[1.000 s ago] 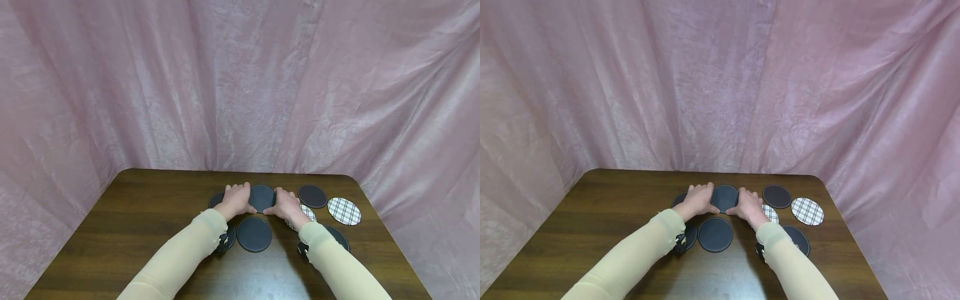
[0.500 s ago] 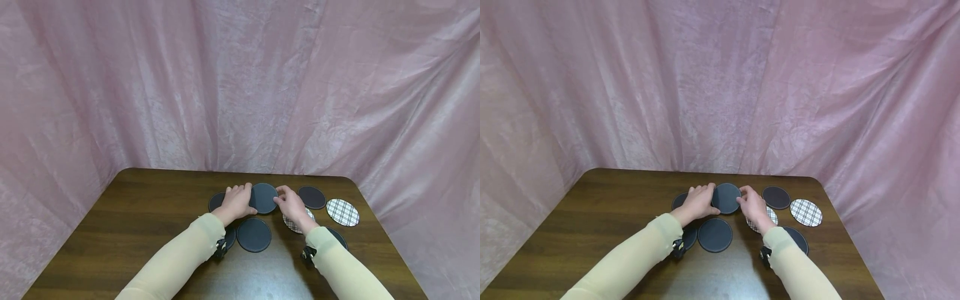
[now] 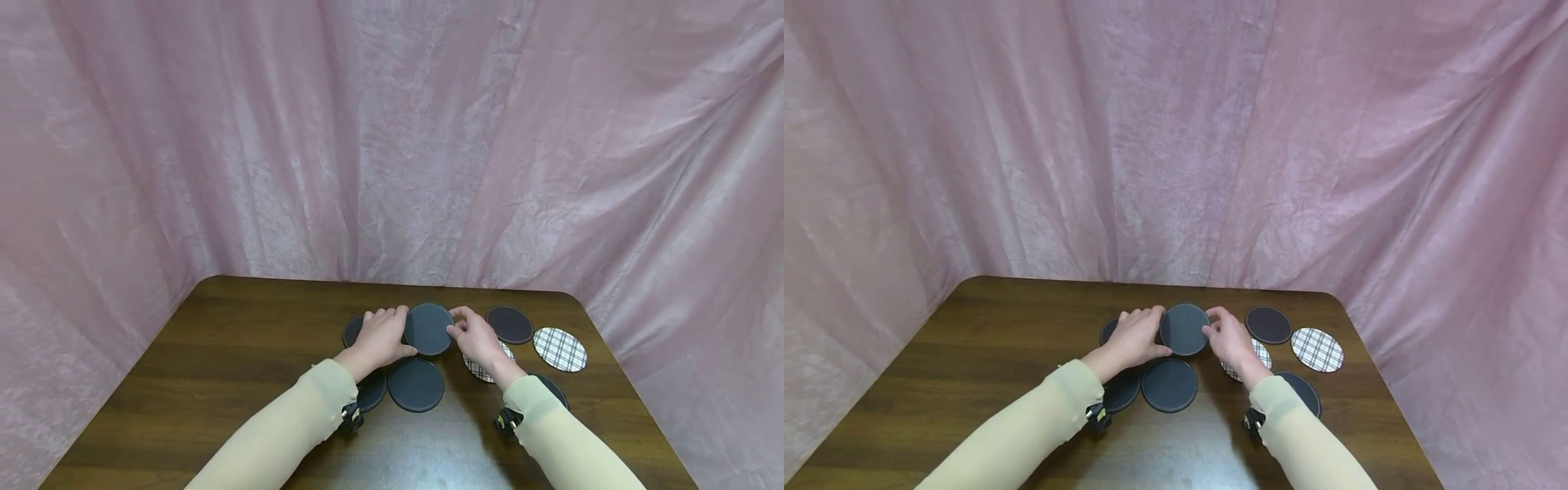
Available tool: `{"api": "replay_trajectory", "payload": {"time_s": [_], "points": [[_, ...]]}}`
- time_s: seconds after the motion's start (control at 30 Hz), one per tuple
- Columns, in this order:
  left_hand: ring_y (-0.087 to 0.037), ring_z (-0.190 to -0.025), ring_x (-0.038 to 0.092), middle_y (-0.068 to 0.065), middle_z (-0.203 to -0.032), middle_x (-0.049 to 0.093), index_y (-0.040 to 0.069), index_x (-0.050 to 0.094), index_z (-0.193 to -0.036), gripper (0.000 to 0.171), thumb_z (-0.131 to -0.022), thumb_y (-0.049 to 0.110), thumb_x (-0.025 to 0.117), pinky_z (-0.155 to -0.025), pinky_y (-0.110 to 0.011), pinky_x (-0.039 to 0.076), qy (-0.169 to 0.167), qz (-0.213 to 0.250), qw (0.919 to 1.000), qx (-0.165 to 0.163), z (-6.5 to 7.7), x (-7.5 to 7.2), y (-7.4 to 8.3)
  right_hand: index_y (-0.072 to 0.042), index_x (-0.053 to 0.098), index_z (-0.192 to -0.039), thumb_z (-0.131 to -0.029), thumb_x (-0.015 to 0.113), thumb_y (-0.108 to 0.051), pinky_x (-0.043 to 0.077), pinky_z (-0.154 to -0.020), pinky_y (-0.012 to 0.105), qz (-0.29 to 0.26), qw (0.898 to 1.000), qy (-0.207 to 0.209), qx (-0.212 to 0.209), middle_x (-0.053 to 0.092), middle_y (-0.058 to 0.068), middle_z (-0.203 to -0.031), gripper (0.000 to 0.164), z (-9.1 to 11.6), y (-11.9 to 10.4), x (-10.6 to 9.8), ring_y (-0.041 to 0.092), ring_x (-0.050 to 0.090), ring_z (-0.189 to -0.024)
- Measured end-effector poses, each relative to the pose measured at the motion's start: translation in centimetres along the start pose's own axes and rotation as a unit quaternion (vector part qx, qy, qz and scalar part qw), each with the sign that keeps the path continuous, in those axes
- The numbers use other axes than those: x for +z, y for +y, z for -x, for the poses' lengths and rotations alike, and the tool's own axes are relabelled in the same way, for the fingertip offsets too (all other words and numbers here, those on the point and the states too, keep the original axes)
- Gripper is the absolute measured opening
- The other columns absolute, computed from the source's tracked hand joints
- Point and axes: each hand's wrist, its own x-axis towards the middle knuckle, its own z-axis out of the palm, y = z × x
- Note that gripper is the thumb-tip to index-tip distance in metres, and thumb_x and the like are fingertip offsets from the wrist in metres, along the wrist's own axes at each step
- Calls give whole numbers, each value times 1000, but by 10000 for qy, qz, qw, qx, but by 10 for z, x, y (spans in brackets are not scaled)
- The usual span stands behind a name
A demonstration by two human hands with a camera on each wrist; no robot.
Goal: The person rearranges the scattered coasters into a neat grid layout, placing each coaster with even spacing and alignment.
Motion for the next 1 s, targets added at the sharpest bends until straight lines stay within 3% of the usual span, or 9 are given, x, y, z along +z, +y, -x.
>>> {"api": "replay_trajectory", "payload": {"time_s": [0.17,0.43,0.67,1.0], "points": [[-31,-117,66,-12,-131,72,8,61,-150,78,-91,48,92,-96,-49,44,9,-17,10000,73,7,3,3,-6,67,-140,-112,67,-14,53,-85,49,-32,9998,-170,-10,76,8,-106,30,3,-3,3,25,68,-93],[-32,-118,64,-12,-131,71,9,62,-148,75,-91,45,93,-99,-54,43,427,-100,9990,105,14,-2,5,-8,68,-139,-112,66,-14,53,-88,51,-95,9998,-175,-92,77,8,-106,28,3,-15,7,27,70,-98],[-36,-126,57,-15,-138,65,7,57,-156,87,-90,50,93,-101,-55,41,339,-166,9993,-5,18,-3,-2,-6,66,-140,-112,65,-13,52,-90,50,-172,9993,-331,-44,76,9,-108,29,1,-13,5,28,69,-100],[-37,-127,56,-15,-138,64,8,59,-154,82,-90,48,93,-99,-55,41,333,-56,9994,-48,17,-3,-10,-7,67,-140,-112,65,-15,52,-96,55,-82,9994,-309,-95,76,12,-113,29,-7,-17,7,34,70,-109]]}}
